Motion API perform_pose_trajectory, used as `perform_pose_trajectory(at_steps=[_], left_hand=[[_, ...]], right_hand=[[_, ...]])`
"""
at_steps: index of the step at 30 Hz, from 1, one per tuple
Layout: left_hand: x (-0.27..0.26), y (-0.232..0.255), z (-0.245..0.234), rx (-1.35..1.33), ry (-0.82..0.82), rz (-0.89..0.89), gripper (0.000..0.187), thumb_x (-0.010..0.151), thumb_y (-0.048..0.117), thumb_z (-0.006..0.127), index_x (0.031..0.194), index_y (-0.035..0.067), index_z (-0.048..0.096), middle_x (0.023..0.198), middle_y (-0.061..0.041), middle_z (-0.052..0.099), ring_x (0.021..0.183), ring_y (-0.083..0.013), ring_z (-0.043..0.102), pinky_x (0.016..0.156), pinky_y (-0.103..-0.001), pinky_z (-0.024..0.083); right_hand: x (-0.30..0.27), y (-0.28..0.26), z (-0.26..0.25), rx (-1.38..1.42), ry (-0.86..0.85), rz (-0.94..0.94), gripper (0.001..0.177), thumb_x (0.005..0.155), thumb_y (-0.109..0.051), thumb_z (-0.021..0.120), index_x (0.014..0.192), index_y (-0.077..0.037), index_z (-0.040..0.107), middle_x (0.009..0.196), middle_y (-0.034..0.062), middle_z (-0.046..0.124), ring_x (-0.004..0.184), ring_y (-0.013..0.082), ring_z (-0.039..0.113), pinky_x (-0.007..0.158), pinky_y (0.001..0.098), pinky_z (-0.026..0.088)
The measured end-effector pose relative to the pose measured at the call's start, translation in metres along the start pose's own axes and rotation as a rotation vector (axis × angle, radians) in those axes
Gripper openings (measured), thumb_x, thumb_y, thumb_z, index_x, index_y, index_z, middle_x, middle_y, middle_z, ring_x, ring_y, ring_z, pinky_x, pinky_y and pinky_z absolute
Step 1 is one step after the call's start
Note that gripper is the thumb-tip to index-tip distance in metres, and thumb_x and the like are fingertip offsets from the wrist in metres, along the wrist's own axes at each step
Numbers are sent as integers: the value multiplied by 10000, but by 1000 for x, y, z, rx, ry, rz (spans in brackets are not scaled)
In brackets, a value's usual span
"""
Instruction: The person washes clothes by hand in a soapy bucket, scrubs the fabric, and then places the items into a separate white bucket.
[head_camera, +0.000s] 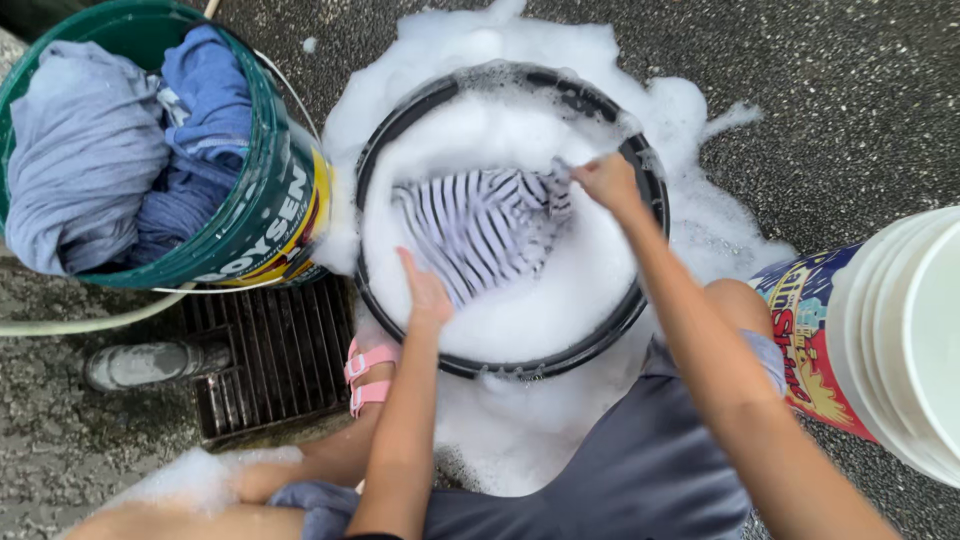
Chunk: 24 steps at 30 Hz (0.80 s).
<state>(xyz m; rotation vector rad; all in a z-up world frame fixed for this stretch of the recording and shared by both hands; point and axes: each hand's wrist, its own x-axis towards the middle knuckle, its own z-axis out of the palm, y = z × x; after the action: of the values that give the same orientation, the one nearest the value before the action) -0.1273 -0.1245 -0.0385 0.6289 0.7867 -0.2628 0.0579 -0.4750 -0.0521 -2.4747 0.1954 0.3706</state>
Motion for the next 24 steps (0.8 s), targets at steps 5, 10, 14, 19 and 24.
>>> perform_pose_trajectory(at_steps=[5, 10, 14, 19, 24], left_hand=[[-40, 39, 103, 87, -593, 197, 1175, 840, 875, 349, 1567, -48, 328, 1616, -142, 410, 1493, -267, 382, 1251, -467, 218], [-69, 86, 136, 16, -853, 598, 1091, 1054, 794, 469, 1512, -189, 360, 1491, -117, 491, 1351, -247, 394, 1303, -383, 196], [-36, 78, 103, -112, -385, 646, 978, 931, 750, 450, 1635, 113, 216, 1608, 11, 321, 1461, -156, 333, 1273, -388, 192], [33, -25, 48, 1481, 787, 1327, 615, 1011, 451, 493, 1537, 173, 337, 1484, -8, 431, 1348, -157, 438, 1132, -370, 363], [30, -40, 23, 1621, 428, 1053, 560, 1019, 425, 524, 1460, 86, 460, 1397, -81, 558, 1286, -206, 542, 1101, -403, 434]], right_hand=[[-79, 13, 85, -118, -85, 41, 649, 838, -541, 746, 1333, -156, 583, 1418, 265, 524, 1237, 393, 536, 1067, 469, 450], [-117, -45, 91, 130, 10, -238, 854, 773, -375, 828, 1489, -123, 436, 1499, 245, 435, 1388, 394, 442, 1169, 474, 398], [-125, -91, 67, 1256, 50, -308, 667, 832, -328, 787, 1362, -47, 494, 1380, 187, 548, 1294, 327, 529, 1086, 459, 449], [-165, -152, 85, 571, 452, -497, 422, 812, -307, 835, 1112, -37, 715, 1181, 162, 681, 1091, 346, 642, 1008, 405, 443], [-156, -183, 65, 236, 646, -877, 712, 551, -322, 795, 1146, 51, 684, 1078, 259, 700, 976, 421, 631, 880, 461, 427]])
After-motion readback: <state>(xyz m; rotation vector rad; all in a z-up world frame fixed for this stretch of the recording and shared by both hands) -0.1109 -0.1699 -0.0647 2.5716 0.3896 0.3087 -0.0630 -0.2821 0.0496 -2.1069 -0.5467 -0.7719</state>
